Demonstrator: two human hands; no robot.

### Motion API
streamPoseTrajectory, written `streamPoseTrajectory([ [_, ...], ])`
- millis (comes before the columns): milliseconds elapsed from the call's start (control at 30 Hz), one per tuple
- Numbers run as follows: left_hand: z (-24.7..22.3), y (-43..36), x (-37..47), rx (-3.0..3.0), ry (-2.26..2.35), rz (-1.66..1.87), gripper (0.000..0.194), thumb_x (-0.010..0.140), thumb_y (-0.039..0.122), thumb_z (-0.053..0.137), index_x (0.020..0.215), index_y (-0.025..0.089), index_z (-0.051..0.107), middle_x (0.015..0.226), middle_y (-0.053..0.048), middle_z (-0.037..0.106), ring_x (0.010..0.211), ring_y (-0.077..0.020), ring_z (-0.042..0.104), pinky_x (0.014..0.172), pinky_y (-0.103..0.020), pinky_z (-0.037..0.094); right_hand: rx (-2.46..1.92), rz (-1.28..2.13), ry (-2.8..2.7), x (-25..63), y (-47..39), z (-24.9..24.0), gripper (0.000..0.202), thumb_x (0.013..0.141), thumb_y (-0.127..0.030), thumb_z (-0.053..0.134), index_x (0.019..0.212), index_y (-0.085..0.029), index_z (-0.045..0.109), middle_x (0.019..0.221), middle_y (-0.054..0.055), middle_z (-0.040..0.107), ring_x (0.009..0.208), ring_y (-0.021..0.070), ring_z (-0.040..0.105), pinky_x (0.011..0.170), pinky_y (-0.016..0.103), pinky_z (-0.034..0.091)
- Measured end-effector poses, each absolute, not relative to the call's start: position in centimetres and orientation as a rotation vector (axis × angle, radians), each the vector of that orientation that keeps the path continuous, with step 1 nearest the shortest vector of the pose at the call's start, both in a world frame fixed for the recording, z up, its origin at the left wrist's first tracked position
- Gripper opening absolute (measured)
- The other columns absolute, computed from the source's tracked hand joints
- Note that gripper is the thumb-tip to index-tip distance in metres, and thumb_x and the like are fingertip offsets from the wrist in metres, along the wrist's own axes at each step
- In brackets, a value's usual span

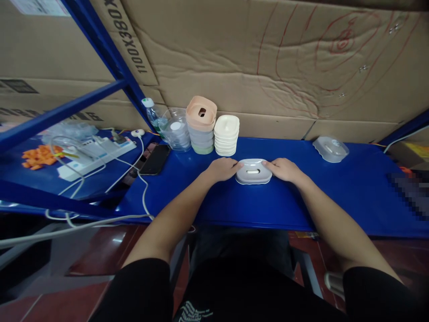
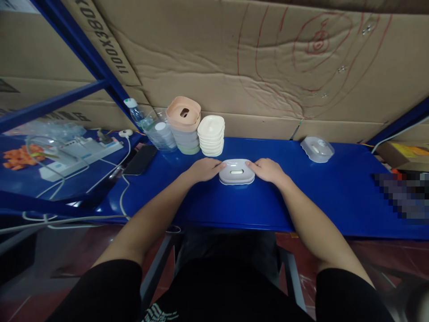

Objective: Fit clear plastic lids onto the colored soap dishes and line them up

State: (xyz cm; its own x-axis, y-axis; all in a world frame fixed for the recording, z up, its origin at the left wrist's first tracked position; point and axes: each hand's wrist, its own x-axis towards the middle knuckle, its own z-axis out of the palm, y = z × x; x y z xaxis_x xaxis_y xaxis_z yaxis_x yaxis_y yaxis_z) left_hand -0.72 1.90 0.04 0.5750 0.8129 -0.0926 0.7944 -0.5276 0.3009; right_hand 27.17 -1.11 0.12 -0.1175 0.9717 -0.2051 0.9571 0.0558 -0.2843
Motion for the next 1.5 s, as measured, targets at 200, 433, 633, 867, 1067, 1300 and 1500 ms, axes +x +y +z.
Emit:
streamPoseTrajectory([
  [200, -0.1, 1.9, -0.4, 2.543, 1.401, 0.058, 0.069, 0.109, 0.051, 0.021, 0.096, 0.016, 0.078, 0.111, -0.015, 0.079, 0.113, -0.0308, 0.073, 0.094, -0.04, 0.053, -2.15, 0.527, -2.215, 26.6, -1.2, 0.4, 0.07, 0.106, -0.058, 0.025, 0.083, -0.018, 0.078, 0.102, 0.018, 0.08, 0.104, 0.0347, 0.072, 0.073, 0.035, 0.045],
  [433, -0.8, 2.8, -0.8, 2.534, 1.224, 0.077, 0.057, 0.108, 0.045, 0.029, 0.123, 0.016, 0.076, 0.132, -0.015, 0.074, 0.125, -0.0297, 0.068, 0.103, -0.04, 0.051, -2.12, 0.521, -2.225, 26.4, -1.1, 0.0, 0.063, 0.104, -0.056, 0.031, 0.079, -0.02, 0.076, 0.099, 0.015, 0.08, 0.098, 0.031, 0.073, 0.07, 0.033, 0.043],
  [633, 0.2, 3.4, -2.4, 2.549, 1.172, 0.484, 0.043, 0.1, 0.05, 0.056, 0.121, 0.019, 0.076, 0.105, -0.008, 0.08, 0.1, -0.0233, 0.073, 0.088, -0.033, 0.054, -2.017, 0.58, -2.226, 27.1, -1.1, -0.3, 0.069, 0.102, -0.068, 0.031, 0.063, -0.021, 0.063, 0.079, 0.011, 0.076, 0.078, 0.0247, 0.069, 0.065, 0.032, 0.04],
  [867, 2.6, 6.1, -10.1, 2.067, 1.799, 1.866, 0.023, 0.097, 0.035, 0.059, 0.111, 0.021, 0.071, 0.12, -0.01, 0.068, 0.118, -0.0268, 0.065, 0.103, -0.043, 0.052, -1.945, 0.625, -2.262, 27.4, -1.1, -0.4, 0.079, 0.095, -0.085, 0.031, 0.068, -0.021, 0.07, 0.079, 0.009, 0.076, 0.074, 0.0236, 0.068, 0.064, 0.031, 0.039],
  [1067, 1.5, 7.8, -14.5, 1.594, 2.172, 1.582, 0.033, 0.085, 0.037, 0.072, 0.115, 0.023, 0.07, 0.148, -0.017, 0.049, 0.134, -0.0398, 0.057, 0.116, -0.059, 0.045, -1.931, 0.629, -2.278, 27.5, -1.2, -0.3, 0.079, 0.093, -0.087, 0.033, 0.074, -0.022, 0.073, 0.08, 0.008, 0.076, 0.075, 0.0234, 0.068, 0.064, 0.032, 0.04],
  [1300, 1.2, 7.7, -14.3, 1.63, 2.181, 1.375, 0.024, 0.086, 0.037, 0.072, 0.105, 0.024, 0.064, 0.144, -0.016, 0.055, 0.131, -0.0371, 0.059, 0.116, -0.059, 0.045, -1.906, 0.605, -2.307, 27.4, -1.3, -0.2, 0.076, 0.094, -0.085, 0.035, 0.072, -0.022, 0.072, 0.074, 0.007, 0.073, 0.07, 0.0225, 0.065, 0.062, 0.032, 0.039],
  [1500, 1.4, 7.4, -14.0, 1.667, 2.168, 1.435, 0.03, 0.084, 0.029, 0.076, 0.107, 0.023, 0.059, 0.143, -0.015, 0.055, 0.137, -0.0349, 0.055, 0.118, -0.053, 0.044, -1.878, 0.61, -2.325, 27.4, -1.4, -0.1, 0.075, 0.095, -0.083, 0.036, 0.072, -0.021, 0.071, 0.074, 0.006, 0.073, 0.07, 0.0218, 0.064, 0.063, 0.032, 0.038],
])
